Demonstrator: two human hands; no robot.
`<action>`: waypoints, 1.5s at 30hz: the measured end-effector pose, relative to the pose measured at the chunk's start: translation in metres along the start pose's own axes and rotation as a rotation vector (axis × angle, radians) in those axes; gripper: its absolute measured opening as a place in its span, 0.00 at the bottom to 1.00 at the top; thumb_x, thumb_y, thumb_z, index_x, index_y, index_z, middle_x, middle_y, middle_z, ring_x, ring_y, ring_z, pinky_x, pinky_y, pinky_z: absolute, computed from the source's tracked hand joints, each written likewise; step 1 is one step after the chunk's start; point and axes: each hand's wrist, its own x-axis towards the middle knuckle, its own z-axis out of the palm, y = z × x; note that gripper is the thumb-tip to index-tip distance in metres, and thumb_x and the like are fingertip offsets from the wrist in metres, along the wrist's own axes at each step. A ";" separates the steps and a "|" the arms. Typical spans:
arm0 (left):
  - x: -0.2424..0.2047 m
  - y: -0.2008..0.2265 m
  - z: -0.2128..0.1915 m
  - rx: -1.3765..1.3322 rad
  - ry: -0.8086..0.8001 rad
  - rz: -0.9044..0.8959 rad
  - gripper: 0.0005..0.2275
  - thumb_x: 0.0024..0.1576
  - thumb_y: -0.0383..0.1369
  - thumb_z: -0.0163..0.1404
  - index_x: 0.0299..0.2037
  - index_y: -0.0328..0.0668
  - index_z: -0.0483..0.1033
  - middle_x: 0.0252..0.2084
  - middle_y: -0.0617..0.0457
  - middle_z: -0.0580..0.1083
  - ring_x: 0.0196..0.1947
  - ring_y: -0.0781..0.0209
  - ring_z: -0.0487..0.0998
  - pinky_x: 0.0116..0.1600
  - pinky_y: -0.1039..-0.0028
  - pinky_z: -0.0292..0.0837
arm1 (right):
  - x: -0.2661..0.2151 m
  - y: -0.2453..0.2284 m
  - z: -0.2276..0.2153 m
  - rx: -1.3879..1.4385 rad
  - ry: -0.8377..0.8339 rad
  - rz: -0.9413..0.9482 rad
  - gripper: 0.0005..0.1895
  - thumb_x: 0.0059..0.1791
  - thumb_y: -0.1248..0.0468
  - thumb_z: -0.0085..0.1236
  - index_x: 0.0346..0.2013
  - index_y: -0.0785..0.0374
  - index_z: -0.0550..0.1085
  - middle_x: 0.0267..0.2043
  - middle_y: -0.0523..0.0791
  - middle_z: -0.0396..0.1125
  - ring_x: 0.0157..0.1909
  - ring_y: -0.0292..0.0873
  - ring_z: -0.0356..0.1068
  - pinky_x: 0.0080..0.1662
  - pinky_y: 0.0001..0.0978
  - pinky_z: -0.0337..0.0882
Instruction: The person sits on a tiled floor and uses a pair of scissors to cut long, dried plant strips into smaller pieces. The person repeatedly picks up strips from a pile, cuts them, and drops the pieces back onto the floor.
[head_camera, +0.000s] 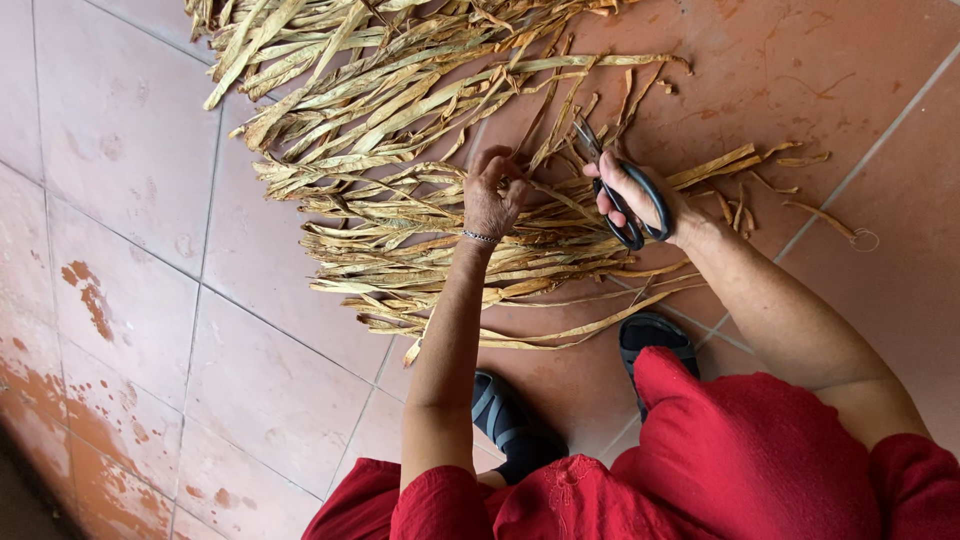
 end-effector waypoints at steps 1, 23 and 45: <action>0.000 0.003 0.000 0.071 -0.033 -0.017 0.06 0.49 0.28 0.55 0.35 0.45 0.77 0.53 0.48 0.75 0.55 0.49 0.76 0.63 0.63 0.70 | 0.000 -0.001 -0.002 0.008 -0.001 0.017 0.44 0.53 0.32 0.38 0.65 0.68 0.64 0.28 0.39 0.64 0.24 0.29 0.61 0.26 0.23 0.60; 0.022 0.038 0.045 -0.624 -0.082 -0.352 0.06 0.61 0.25 0.54 0.46 0.41 0.79 0.38 0.53 0.82 0.35 0.68 0.83 0.44 0.74 0.84 | -0.026 0.010 -0.030 -0.124 -0.013 -0.145 0.39 0.57 0.39 0.39 0.68 0.70 0.63 0.31 0.39 0.62 0.28 0.29 0.59 0.31 0.22 0.64; -0.007 0.035 0.006 -0.962 -0.191 -0.506 0.08 0.63 0.27 0.53 0.49 0.32 0.78 0.39 0.51 0.81 0.39 0.65 0.80 0.51 0.72 0.79 | -0.027 0.002 -0.014 -0.256 0.064 -0.227 0.30 0.58 0.45 0.44 0.59 0.69 0.70 0.27 0.38 0.59 0.26 0.30 0.58 0.28 0.24 0.64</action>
